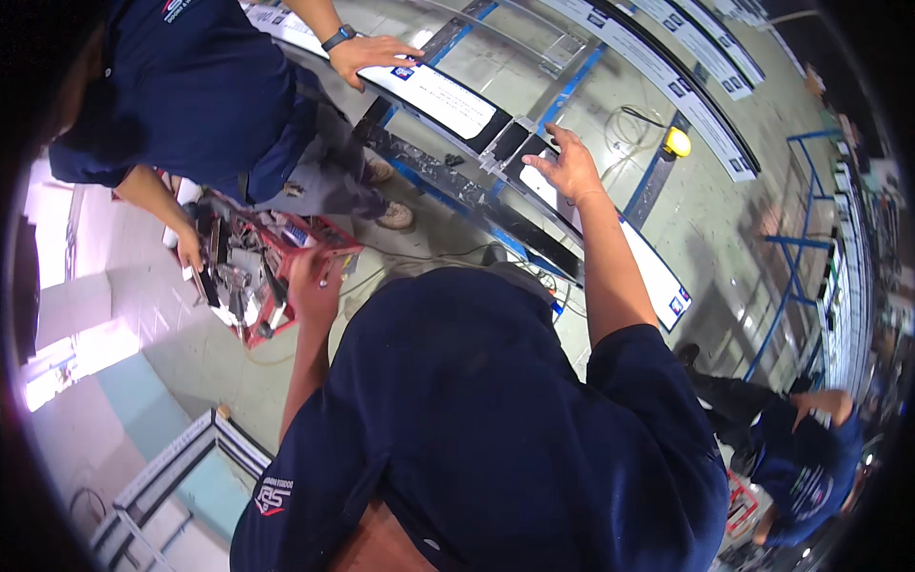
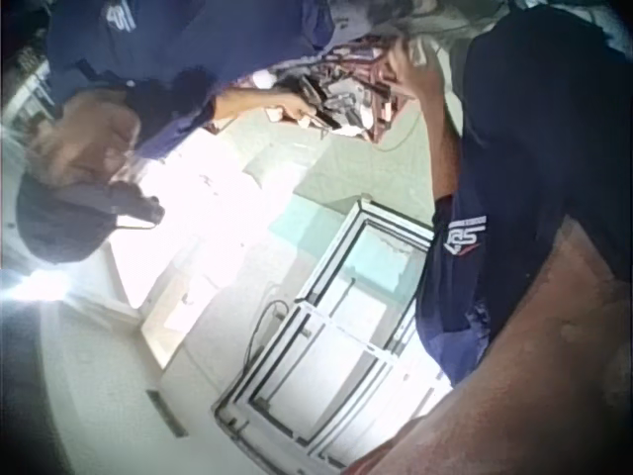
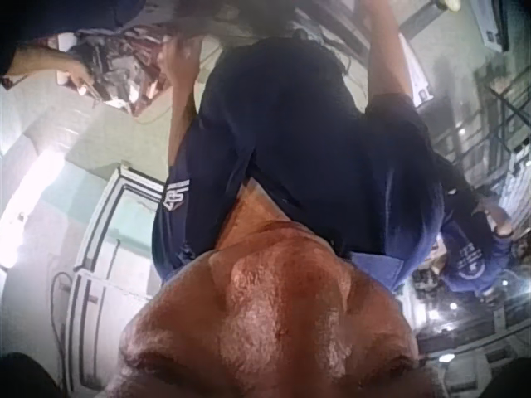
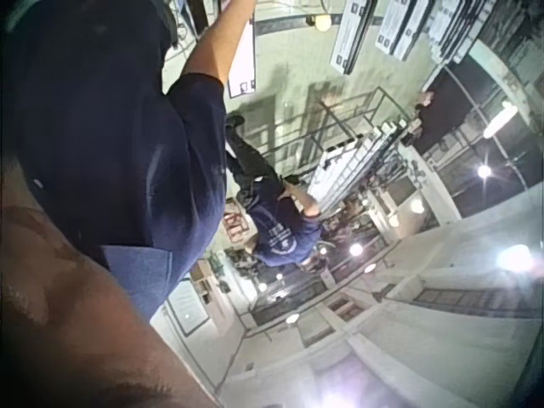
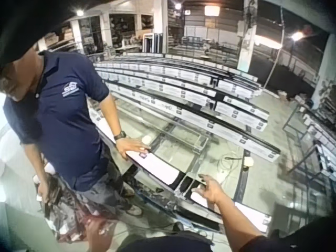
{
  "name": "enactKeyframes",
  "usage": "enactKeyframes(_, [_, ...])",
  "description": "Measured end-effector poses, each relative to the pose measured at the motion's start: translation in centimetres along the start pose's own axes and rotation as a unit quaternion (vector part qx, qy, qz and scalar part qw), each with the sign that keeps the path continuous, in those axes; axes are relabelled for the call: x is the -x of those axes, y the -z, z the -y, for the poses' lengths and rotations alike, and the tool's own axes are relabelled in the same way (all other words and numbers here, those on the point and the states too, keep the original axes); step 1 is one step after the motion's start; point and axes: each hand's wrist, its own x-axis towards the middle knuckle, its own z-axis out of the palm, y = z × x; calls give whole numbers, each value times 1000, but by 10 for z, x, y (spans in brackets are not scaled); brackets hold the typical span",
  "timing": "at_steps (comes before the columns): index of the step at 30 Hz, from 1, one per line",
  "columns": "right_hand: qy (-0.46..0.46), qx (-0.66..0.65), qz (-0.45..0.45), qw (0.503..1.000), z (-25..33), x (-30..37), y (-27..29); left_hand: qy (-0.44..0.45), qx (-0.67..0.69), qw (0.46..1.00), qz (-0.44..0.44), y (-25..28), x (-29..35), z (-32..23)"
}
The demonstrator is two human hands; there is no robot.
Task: Assembling and inspecting aluminum window frame components with a colleague on a fabrication floor.
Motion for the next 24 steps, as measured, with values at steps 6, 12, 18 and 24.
enactKeyframes(6, [-73,-36,74,994,-8,-5,6,-119,38,984,126,-121,-119,-151])
enactKeyframes(12, [-51,-40,47,997,-14,-10,12,-154,-20,971,184,-224,-163,-198])
enactKeyframes(18, [-4,-47,38,998,-27,-10,19,-157,-13,977,146,-246,-158,-181])
enactKeyframes(24, [-42,17,31,998,-20,10,16,-117,43,984,126,-223,-147,-140])
